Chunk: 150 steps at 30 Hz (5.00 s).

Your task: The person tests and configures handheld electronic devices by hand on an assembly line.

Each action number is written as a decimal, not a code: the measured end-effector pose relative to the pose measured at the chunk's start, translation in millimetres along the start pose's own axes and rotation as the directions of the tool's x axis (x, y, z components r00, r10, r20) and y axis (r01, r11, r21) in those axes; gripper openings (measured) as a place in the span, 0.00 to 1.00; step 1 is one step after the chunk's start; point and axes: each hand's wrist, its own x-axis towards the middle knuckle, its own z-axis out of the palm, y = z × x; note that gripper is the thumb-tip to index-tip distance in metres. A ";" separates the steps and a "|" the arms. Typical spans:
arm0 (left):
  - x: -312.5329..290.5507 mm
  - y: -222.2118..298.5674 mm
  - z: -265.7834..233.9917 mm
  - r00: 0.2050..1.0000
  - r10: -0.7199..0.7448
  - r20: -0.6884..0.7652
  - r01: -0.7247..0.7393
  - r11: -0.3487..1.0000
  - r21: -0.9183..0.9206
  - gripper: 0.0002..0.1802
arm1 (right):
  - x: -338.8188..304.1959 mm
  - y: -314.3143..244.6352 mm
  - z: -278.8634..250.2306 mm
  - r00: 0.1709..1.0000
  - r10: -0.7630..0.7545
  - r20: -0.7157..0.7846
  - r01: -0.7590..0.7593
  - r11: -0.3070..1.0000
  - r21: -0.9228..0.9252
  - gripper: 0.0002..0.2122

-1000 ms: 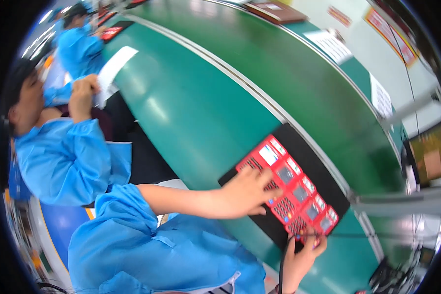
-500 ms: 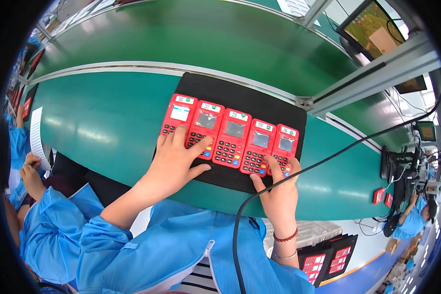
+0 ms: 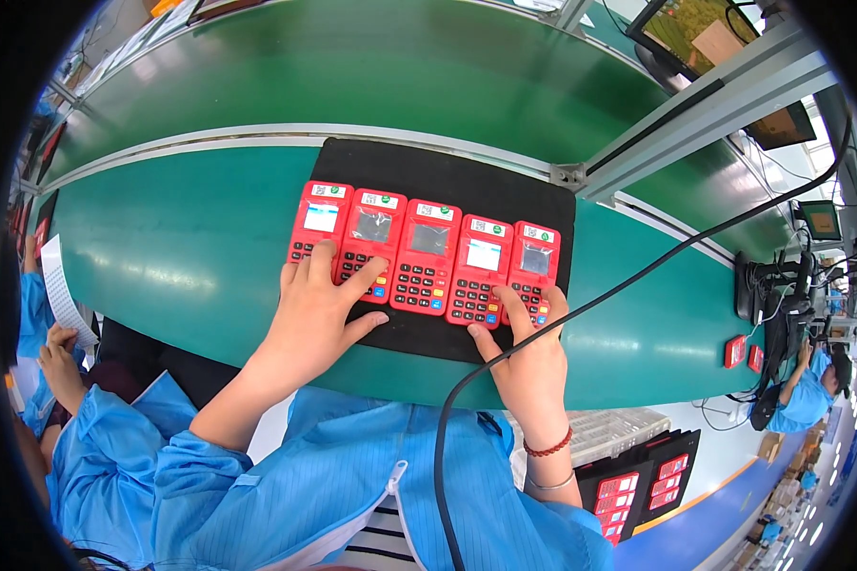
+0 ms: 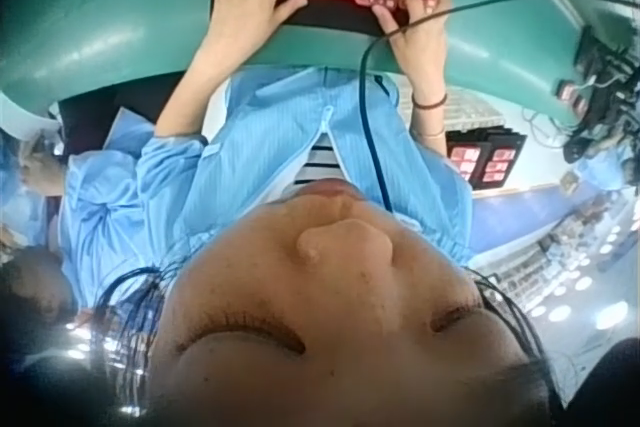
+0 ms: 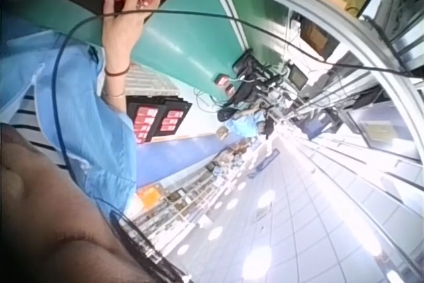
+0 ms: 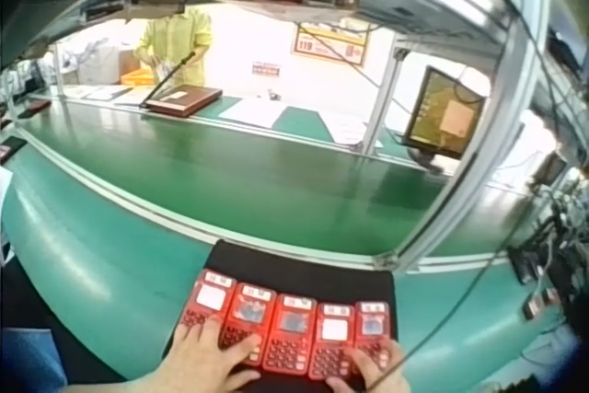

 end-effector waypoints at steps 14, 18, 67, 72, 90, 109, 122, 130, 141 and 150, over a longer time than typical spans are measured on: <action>-0.7 1.3 -2.4 0.997 -0.035 0.063 0.036 0.999 -0.017 0.31 | 0.3 1.9 1.8 1.000 0.022 0.018 -0.022 1.000 -0.008 0.22; -0.3 0.7 -1.3 0.998 -0.026 0.063 0.027 0.999 -0.022 0.32 | -0.7 3.0 3.0 0.999 0.029 0.017 -0.028 0.999 -0.016 0.23; 30.5 32.1 35.8 0.974 0.137 -0.181 -0.180 0.952 -0.249 0.16 | 12.6 44.2 36.0 0.894 -0.127 -0.430 0.171 0.983 0.065 0.15; 30.3 32.4 35.2 0.975 0.141 -0.170 -0.181 0.951 -0.250 0.16 | 11.0 44.3 36.4 0.894 -0.117 -0.433 0.171 0.982 0.086 0.15; 33.1 31.5 29.1 0.971 0.153 -0.181 -0.197 0.945 -0.260 0.14 | 12.5 43.6 35.5 0.888 -0.069 -0.455 0.146 0.980 0.138 0.15; 31.0 24.0 27.9 0.965 0.157 -0.208 -0.219 0.921 -0.323 0.13 | 10.3 42.8 39.8 0.842 -0.150 -0.519 0.186 0.982 0.018 0.14; -10.2 -87.7 11.1 0.879 -0.460 -0.127 0.259 0.684 -0.682 0.16 | 13.4 68.9 33.0 0.878 0.279 -0.390 -0.069 0.878 0.473 0.12; -17.0 -82.3 27.4 0.864 -0.478 -0.160 0.213 0.635 -0.743 0.14 | 3.6 78.4 25.1 0.920 0.177 -0.348 -0.028 0.919 0.394 0.16; -11.1 -87.2 40.4 0.834 -0.530 -0.155 0.205 0.557 -0.805 0.13 | -7.4 66.7 6.4 0.968 -0.143 -0.208 0.128 0.988 -0.083 0.24; -12.0 -68.3 40.6 0.770 -0.606 -0.198 0.267 0.588 -0.764 0.15 | -2.4 43.6 11.7 0.952 -0.268 -0.147 0.252 0.960 -0.118 0.25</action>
